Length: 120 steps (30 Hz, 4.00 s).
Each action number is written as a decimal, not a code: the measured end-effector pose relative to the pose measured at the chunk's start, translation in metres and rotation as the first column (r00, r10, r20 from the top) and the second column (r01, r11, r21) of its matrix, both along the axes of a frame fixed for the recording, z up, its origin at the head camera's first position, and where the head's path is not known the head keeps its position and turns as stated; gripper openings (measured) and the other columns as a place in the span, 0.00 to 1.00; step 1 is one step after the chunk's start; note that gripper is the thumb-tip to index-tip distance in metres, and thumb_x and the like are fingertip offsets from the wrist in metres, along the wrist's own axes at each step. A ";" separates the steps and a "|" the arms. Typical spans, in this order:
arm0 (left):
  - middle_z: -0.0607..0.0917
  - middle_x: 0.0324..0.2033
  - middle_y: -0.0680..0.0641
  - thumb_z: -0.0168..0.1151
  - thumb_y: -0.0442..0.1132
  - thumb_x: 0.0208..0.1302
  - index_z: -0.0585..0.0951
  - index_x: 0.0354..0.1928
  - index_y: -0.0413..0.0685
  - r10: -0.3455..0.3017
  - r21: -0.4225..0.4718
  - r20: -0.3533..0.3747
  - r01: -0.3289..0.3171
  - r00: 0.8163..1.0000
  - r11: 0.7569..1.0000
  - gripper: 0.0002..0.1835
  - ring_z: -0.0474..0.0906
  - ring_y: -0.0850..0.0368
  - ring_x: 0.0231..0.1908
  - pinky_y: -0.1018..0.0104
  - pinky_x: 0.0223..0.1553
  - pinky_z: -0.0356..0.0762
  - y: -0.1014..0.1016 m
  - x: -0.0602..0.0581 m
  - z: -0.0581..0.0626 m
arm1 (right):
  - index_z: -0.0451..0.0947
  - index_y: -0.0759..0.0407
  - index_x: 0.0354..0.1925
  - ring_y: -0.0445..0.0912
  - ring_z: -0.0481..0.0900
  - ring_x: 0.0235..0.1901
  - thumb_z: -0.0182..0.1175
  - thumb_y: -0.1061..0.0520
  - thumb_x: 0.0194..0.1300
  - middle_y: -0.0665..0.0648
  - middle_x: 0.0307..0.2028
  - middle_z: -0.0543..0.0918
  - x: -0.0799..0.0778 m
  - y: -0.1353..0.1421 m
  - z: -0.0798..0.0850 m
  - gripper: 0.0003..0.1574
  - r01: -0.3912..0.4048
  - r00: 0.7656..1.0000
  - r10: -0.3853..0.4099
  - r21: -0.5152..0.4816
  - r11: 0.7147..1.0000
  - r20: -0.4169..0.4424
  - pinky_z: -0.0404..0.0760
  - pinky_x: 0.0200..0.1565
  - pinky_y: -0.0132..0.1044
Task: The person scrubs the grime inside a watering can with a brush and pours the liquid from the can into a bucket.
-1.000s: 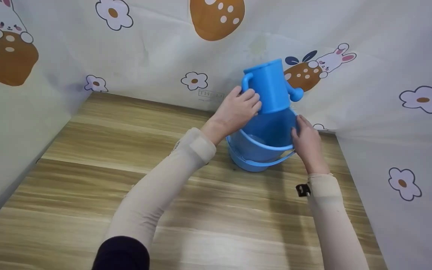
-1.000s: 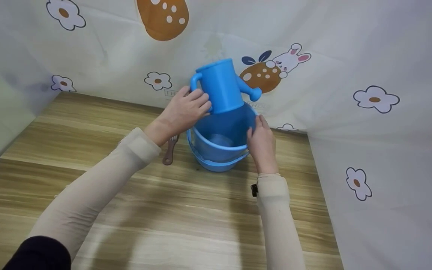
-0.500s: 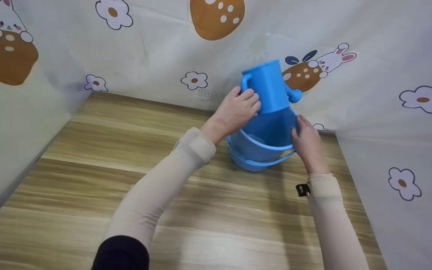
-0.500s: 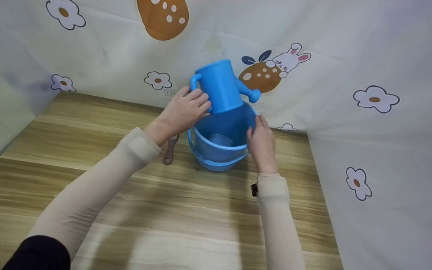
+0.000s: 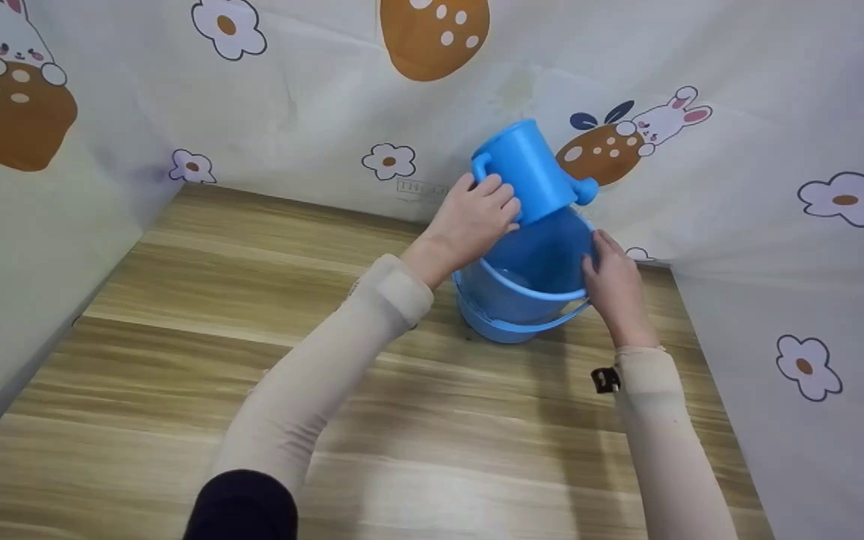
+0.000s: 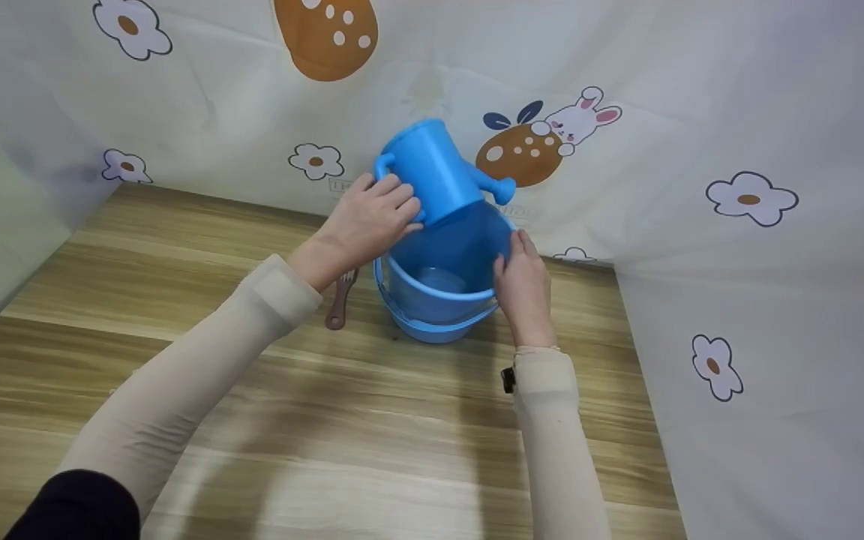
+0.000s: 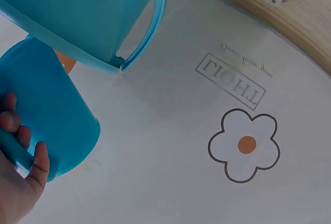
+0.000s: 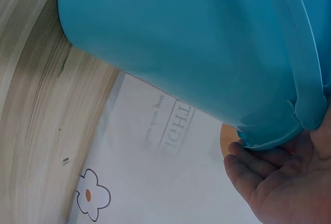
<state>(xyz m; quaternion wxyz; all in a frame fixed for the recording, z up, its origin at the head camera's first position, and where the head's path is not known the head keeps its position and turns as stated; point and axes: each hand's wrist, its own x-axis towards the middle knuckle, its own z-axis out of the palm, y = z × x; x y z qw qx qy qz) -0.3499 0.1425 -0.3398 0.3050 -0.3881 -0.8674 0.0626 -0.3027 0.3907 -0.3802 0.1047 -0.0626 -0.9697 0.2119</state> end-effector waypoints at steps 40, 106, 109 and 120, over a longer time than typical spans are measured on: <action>0.82 0.49 0.49 0.42 0.59 0.77 0.77 0.56 0.51 0.016 0.331 0.593 -0.261 0.805 0.907 0.24 0.73 0.51 0.52 0.58 0.57 0.75 -0.013 -0.011 0.012 | 0.58 0.71 0.72 0.66 0.58 0.73 0.46 0.57 0.75 0.70 0.73 0.61 -0.001 0.000 -0.002 0.33 -0.001 1.000 0.001 -0.005 1.000 -0.016 0.57 0.73 0.59; 0.70 0.29 0.50 0.44 0.48 0.80 0.69 0.29 0.50 -0.492 0.693 0.716 -0.587 0.496 0.418 0.18 0.69 0.53 0.39 0.55 0.52 0.67 -0.106 -0.022 -0.027 | 0.59 0.72 0.71 0.66 0.59 0.72 0.47 0.58 0.74 0.71 0.72 0.62 -0.001 0.001 -0.002 0.32 -0.023 0.999 0.023 0.005 1.000 -0.031 0.58 0.72 0.58; 0.70 0.30 0.50 0.44 0.48 0.80 0.70 0.29 0.50 -0.488 0.684 0.724 -0.599 0.488 0.417 0.18 0.68 0.54 0.38 0.57 0.50 0.67 -0.110 -0.022 -0.030 | 0.59 0.72 0.71 0.66 0.59 0.73 0.47 0.58 0.75 0.71 0.72 0.62 -0.001 0.001 -0.002 0.33 -0.023 0.999 0.023 0.004 1.000 -0.026 0.58 0.73 0.57; 0.72 0.33 0.49 0.43 0.49 0.79 0.71 0.30 0.49 -0.480 0.651 0.748 -0.649 0.458 0.395 0.19 0.68 0.53 0.41 0.59 0.49 0.67 -0.129 -0.025 -0.045 | 0.58 0.71 0.72 0.67 0.59 0.72 0.46 0.57 0.75 0.71 0.73 0.61 0.001 0.001 -0.001 0.33 -0.014 1.000 0.014 0.021 1.000 -0.015 0.58 0.72 0.59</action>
